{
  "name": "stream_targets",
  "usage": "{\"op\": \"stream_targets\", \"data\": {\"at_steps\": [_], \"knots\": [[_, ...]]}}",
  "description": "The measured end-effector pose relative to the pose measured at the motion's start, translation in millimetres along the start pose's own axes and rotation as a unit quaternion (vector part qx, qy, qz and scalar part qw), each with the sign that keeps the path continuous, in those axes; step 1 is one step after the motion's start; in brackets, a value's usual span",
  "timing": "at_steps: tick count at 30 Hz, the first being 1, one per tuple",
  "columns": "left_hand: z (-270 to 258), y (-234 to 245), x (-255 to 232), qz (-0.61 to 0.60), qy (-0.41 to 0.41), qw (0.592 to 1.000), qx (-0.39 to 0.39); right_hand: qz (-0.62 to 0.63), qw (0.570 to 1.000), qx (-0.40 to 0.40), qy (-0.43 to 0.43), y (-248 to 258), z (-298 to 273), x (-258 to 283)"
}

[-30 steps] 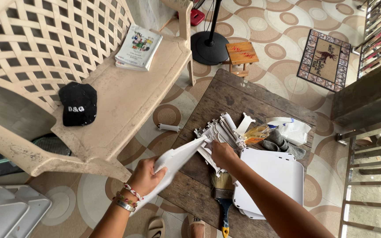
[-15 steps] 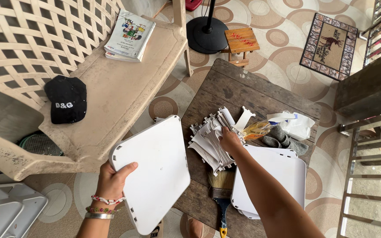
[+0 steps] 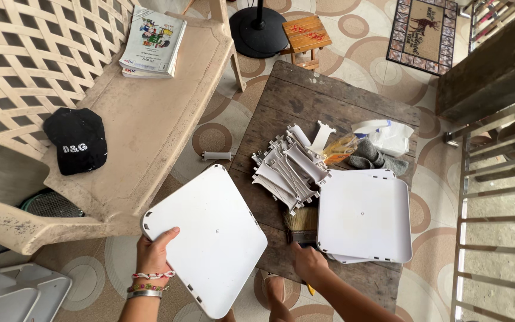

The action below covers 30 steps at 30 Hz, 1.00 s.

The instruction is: The person assembles white plastic trays by attaching small plastic legs to each corner. They use a brush to wipe the tray surfaces before and after attaching the legs, then stack the finished units on a wooden table.

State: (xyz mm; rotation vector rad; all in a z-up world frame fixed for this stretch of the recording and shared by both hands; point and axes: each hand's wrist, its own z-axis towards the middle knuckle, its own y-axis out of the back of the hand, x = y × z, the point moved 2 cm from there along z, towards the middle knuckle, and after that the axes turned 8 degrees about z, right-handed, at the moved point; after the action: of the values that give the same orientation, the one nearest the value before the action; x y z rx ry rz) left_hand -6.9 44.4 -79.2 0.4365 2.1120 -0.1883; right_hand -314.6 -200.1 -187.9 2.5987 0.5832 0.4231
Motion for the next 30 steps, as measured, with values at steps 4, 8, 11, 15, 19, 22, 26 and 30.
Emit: {"op": "stream_targets", "data": {"at_steps": [4,8,11,15,19,22,26,30], "knots": [[2.9,-1.8,29.9,-0.006,0.004,1.000,-0.010,0.041,0.992,-0.066,-0.102,-56.4,17.9,-30.3],[1.5,-2.1,58.9,-0.020,0.037,0.999,-0.015,0.000,0.979,-0.175,-0.102,-88.9,42.1,-46.6],[1.5,9.5,65.0,-0.017,0.044,0.999,0.000,0.084,0.973,-0.207,-0.058,-104.3,39.4,-43.0],[3.5,33.9,65.5,-0.126,0.115,0.984,0.059,0.224,0.959,-0.167,0.049,-110.1,-3.1,-17.1],[8.7,66.3,67.6,-0.164,0.189,0.957,0.145,0.660,0.743,-0.014,0.113,-89.1,-72.6,0.9],[17.2,84.5,74.0,-0.094,0.203,0.958,0.178,0.668,0.728,-0.059,0.144,-56.1,-110.6,11.5],[23.0,83.4,83.8,0.105,0.258,0.934,0.224,0.281,0.894,-0.347,0.041,-14.1,-137.5,40.4],[10.4,64.2,88.6,0.375,0.176,0.864,0.287,0.350,0.813,-0.461,0.060,7.0,-171.9,66.1]]}}
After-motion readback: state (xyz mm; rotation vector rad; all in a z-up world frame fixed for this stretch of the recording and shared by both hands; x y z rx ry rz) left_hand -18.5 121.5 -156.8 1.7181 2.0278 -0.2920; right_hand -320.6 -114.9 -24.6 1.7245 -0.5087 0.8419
